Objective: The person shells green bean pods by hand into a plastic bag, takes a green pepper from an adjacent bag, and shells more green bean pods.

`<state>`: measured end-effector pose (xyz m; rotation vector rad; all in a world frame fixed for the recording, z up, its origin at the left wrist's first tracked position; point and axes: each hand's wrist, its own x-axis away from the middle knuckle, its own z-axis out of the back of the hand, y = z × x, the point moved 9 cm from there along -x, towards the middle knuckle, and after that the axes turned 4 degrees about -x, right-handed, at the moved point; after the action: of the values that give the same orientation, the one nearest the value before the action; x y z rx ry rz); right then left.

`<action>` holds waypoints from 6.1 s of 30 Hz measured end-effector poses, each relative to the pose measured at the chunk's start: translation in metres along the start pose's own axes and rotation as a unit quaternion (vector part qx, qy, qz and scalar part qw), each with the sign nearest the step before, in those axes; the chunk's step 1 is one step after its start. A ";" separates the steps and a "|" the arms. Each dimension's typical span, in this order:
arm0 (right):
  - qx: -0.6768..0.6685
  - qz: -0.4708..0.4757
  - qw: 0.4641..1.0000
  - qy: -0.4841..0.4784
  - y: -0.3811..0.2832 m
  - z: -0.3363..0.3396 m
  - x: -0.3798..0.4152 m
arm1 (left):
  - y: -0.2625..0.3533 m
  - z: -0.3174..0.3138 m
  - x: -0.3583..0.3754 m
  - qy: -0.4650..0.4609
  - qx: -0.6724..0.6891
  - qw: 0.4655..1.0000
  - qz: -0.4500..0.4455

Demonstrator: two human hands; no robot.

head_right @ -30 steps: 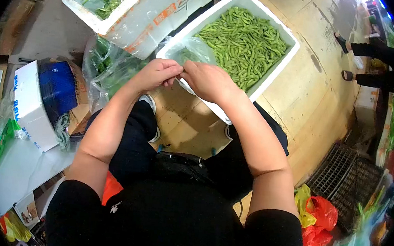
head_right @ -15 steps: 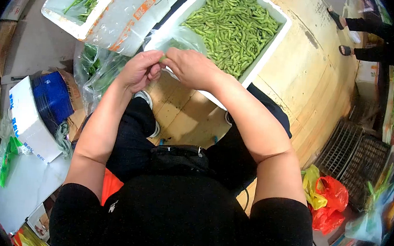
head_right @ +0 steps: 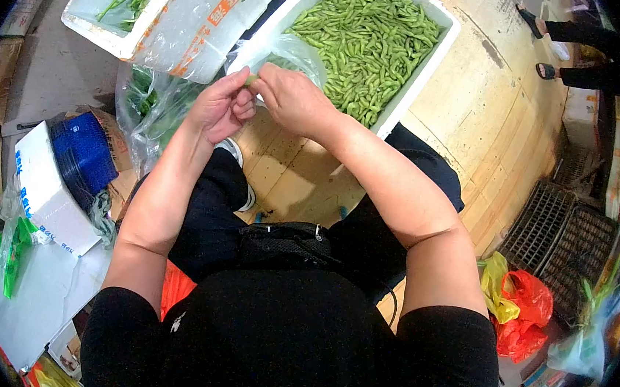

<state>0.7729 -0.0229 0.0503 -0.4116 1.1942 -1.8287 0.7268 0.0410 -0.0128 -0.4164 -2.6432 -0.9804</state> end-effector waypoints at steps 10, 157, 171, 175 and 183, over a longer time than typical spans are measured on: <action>-0.027 -0.042 0.998 0.031 0.010 -0.002 -0.001 | -0.011 0.008 -0.005 0.026 0.087 0.996 0.023; -0.187 -0.114 0.974 0.056 0.036 0.025 -0.008 | 0.006 0.012 -0.008 0.098 -0.060 0.988 -0.099; -0.194 -0.157 0.967 0.040 0.047 0.020 -0.005 | 0.010 0.014 -0.004 0.136 -0.176 0.968 -0.117; -0.187 -0.158 0.969 0.028 0.049 0.018 -0.006 | 0.011 0.015 -0.004 0.142 -0.191 0.964 -0.121; -0.111 -0.156 0.982 -0.001 0.042 0.021 -0.005 | 0.020 0.008 0.002 0.156 -0.325 0.921 -0.149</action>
<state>0.8108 -0.0366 0.0252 -0.7625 1.4010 -1.9603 0.7310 0.0608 -0.0059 0.0257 -2.0732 -1.8526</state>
